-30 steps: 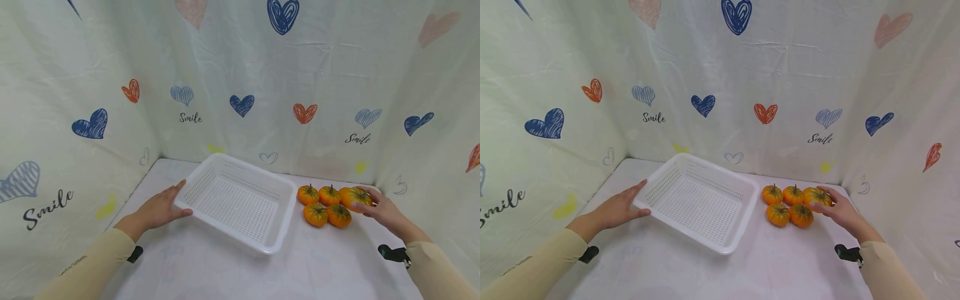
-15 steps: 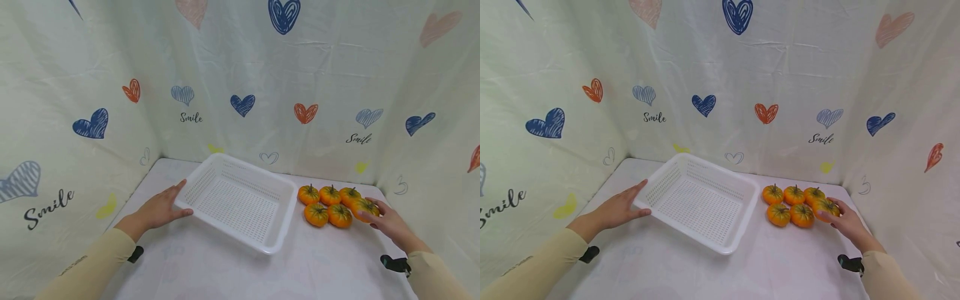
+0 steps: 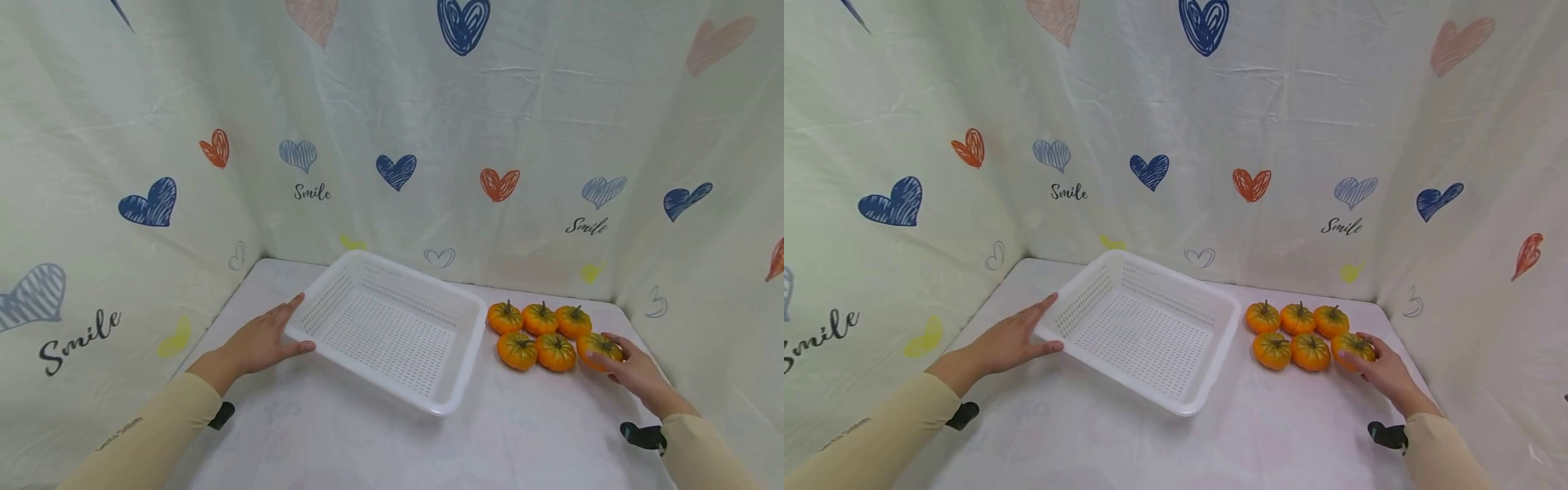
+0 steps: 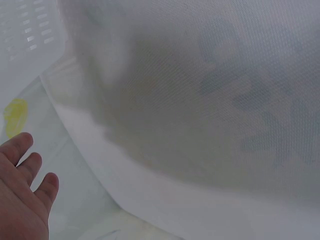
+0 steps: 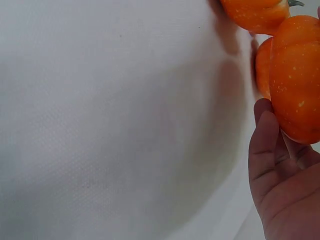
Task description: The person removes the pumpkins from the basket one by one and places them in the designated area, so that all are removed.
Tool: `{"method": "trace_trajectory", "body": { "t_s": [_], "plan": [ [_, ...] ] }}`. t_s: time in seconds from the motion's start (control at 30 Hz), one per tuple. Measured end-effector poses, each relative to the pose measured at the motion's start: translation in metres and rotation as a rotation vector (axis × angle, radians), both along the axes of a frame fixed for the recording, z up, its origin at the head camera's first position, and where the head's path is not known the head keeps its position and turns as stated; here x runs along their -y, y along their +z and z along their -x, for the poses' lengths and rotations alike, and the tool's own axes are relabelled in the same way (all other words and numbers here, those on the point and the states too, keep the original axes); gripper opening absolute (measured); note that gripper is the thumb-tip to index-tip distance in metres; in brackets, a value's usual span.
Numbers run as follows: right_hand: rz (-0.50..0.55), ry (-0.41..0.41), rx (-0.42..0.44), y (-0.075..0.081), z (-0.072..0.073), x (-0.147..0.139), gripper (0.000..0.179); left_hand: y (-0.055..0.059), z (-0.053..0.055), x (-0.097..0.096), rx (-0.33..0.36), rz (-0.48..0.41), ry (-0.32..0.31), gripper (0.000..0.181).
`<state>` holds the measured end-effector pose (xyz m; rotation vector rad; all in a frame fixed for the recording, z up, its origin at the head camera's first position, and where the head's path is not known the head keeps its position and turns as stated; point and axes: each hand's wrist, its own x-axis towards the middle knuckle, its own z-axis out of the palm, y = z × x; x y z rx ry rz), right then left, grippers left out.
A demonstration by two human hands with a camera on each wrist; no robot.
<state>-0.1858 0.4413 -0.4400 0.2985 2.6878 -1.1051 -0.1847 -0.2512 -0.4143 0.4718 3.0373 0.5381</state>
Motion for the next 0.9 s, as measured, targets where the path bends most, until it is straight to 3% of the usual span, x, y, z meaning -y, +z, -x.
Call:
{"method": "trace_trajectory", "body": {
  "t_s": [0.53,0.9],
  "plan": [
    [-0.03,-0.044,0.06,-0.011,0.005,0.001,0.113,0.003,-0.001,-0.001,0.005,-0.001,-0.001,0.116],
    [-0.113,-0.037,0.044,-0.02,0.01,-0.002,0.121,0.005,-0.002,-0.003,0.027,0.009,0.017,0.12]
  ]
}}
